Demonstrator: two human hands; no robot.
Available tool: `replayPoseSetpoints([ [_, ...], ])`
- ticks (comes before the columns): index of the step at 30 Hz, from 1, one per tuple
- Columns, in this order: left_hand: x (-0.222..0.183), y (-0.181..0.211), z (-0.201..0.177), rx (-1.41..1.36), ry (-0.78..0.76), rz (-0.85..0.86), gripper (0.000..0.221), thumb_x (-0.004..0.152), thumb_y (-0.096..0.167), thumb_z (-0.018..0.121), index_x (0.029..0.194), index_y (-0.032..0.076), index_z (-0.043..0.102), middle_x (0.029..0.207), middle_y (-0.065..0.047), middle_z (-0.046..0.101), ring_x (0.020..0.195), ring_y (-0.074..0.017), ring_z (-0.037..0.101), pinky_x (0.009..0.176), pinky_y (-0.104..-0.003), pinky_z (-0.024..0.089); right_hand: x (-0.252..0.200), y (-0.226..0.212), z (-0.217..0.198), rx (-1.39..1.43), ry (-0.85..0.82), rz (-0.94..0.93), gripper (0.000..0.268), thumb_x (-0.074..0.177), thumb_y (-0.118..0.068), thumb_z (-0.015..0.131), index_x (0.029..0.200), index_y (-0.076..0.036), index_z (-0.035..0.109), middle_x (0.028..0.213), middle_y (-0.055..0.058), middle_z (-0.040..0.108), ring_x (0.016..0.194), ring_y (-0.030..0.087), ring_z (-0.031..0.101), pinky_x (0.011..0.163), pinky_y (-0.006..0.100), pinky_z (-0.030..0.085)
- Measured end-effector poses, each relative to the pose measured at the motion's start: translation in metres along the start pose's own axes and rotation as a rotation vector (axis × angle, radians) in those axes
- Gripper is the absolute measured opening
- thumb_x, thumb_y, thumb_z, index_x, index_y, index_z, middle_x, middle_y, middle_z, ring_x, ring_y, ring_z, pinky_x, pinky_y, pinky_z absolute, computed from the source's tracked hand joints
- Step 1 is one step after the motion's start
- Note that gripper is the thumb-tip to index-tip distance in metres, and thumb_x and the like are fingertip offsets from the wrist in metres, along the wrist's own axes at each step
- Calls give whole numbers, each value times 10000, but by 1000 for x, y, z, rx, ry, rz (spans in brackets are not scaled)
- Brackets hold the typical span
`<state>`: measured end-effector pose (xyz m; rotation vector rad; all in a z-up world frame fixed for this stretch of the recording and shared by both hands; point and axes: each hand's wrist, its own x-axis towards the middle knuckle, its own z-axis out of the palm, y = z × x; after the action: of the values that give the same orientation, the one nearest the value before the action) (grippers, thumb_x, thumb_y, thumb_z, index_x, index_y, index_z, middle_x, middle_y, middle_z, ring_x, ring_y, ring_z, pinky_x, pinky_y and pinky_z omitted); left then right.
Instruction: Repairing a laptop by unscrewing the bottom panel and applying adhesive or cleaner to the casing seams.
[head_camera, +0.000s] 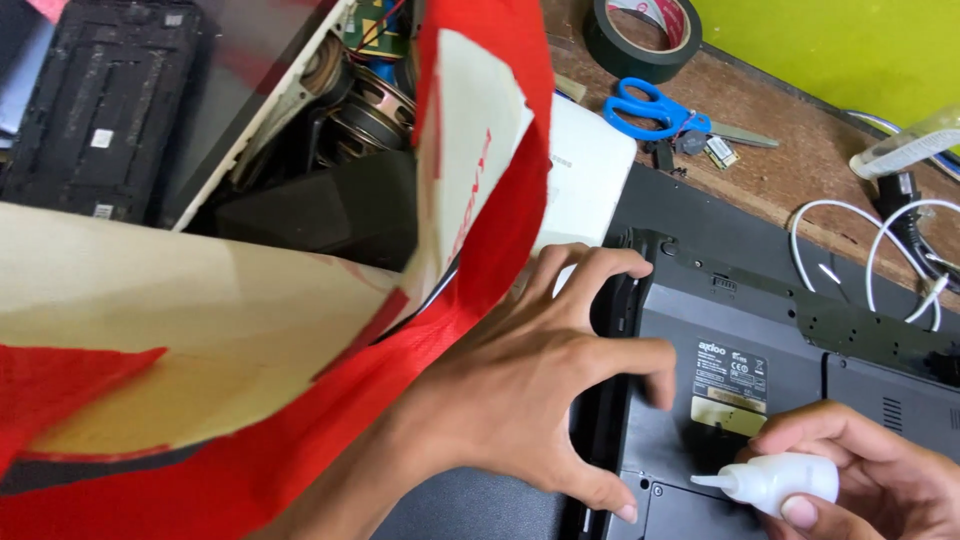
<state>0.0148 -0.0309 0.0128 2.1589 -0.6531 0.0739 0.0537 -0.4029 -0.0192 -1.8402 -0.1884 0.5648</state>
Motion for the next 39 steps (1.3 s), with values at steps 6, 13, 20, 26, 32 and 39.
replayPoseSetpoints([
  [6,18,20,4,47,-110,-83,357,617,454,884,886,314,696,1610,-209,271,1386,-467,285,961,-625,254,-3,-14,-3,29,69,-3,363,718,-4,814,1052,137,803,787,304,902,428,354,707,475,387,539],
  [13,30,38,4,18,-147,-127,325,656,381,876,920,298,707,1656,-208,215,1410,-493,235,1018,-659,189,-4,-31,-17,162,190,235,359,734,191,741,1088,238,784,851,449,857,473,490,590,480,526,448],
  [20,27,39,11,44,-56,-139,338,615,360,873,887,271,695,1633,-200,301,1424,-440,283,1043,-654,142,-3,-31,-17,95,91,92,324,716,82,801,1023,186,818,822,349,877,461,405,694,462,461,534],
  [26,27,37,12,10,-49,-183,337,590,283,871,873,247,691,1653,-159,289,1452,-415,253,1057,-701,93,4,-28,-15,30,134,120,307,678,136,823,974,205,864,787,357,880,448,440,720,487,464,528],
  [32,33,32,18,-62,-73,-273,359,576,254,842,907,263,703,1684,-111,257,1495,-353,203,1067,-704,3,12,-31,-6,38,213,219,350,654,261,819,998,238,881,811,386,881,496,455,670,480,484,518],
  [39,40,27,33,-45,-38,-300,462,531,271,850,962,296,686,1681,-57,283,1490,-321,226,1073,-685,-20,16,-32,-2,27,259,256,346,633,313,835,968,261,901,793,403,898,490,431,635,450,460,446],
])
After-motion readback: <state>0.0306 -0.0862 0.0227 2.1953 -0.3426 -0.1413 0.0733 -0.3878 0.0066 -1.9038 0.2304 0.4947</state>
